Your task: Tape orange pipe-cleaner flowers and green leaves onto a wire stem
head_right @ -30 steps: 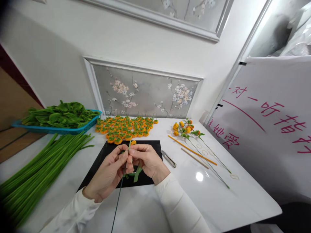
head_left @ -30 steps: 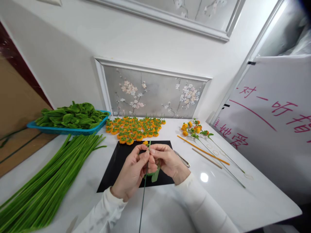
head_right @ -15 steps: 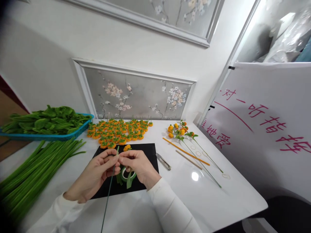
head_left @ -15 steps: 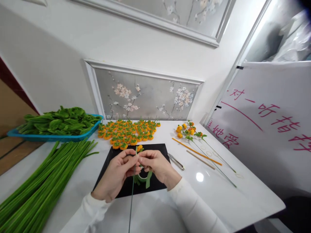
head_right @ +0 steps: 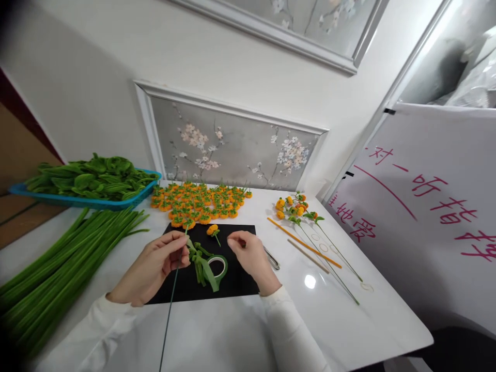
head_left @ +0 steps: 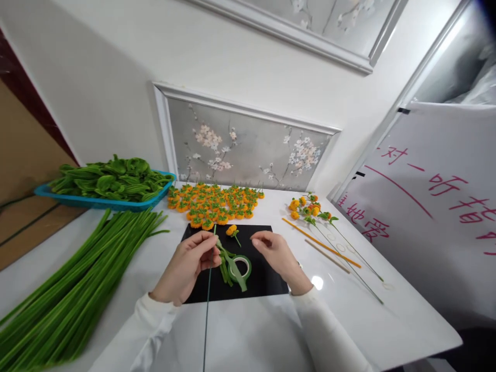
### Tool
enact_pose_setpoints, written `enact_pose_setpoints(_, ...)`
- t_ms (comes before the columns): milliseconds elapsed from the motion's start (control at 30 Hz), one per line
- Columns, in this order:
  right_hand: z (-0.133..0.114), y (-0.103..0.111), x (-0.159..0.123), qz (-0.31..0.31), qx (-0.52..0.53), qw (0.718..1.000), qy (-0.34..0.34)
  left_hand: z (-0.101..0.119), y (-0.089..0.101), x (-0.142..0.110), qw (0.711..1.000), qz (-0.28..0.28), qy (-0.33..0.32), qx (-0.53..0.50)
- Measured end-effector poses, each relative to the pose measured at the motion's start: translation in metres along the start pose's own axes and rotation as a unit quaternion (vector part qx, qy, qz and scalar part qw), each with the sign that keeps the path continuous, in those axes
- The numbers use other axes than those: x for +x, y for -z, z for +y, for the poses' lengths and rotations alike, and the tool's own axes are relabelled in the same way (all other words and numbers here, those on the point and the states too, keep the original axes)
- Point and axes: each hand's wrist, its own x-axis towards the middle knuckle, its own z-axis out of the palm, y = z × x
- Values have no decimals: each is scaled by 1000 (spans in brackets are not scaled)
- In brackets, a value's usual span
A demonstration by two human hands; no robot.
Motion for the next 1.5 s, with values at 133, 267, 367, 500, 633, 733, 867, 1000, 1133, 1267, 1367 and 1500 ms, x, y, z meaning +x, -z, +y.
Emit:
enact_pose_setpoints(133, 2, -7, -15, -65, -180, 982, 5, 4, 4, -5, 1000, 2, 1, 6)
enact_pose_setpoints(267, -1, -22, -19, -85, -377, 922, -9, 7, 6, -6, 1000, -20, 14, 12)
enact_pose_setpoints(367, 0, -19, -15, -85, -415, 906, -25, 7, 8, -6, 999, -25, 27, 16)
enact_pose_setpoints(500, 5, 1, -9, -55, -461, 884, -55, 5, 8, -5, 998, -18, 27, 61)
enact_pose_setpoints(633, 9, 14, -6, -37, -473, 878, -65, 3, 5, -4, 997, -20, 28, 68)
enact_pose_setpoints(733, 7, 14, -5, -34, -465, 883, -56, 1, 4, -4, 998, 5, 38, 57)
enact_pose_setpoints(867, -7, 9, 0, -28, -434, 900, -16, 0, 4, -3, 997, 12, 37, 70)
enact_pose_setpoints(1000, -20, -6, 13, -72, -383, 920, 35, -1, 6, -2, 997, 6, 31, 71)
enact_pose_setpoints(1133, -21, -29, 24, -130, -350, 926, 58, -2, 7, -1, 997, 5, 33, 73)
enact_pose_setpoints(1267, -13, -46, 28, -140, -341, 928, 58, -2, 7, -1, 996, -2, 34, 79)
enact_pose_setpoints(1367, -12, -49, 29, -130, -325, 935, 53, -1, 6, -2, 996, -5, 29, 90)
enact_pose_setpoints(1500, -24, -41, 28, -102, -268, 956, 65, 1, 4, -4, 996, -5, 12, 86)
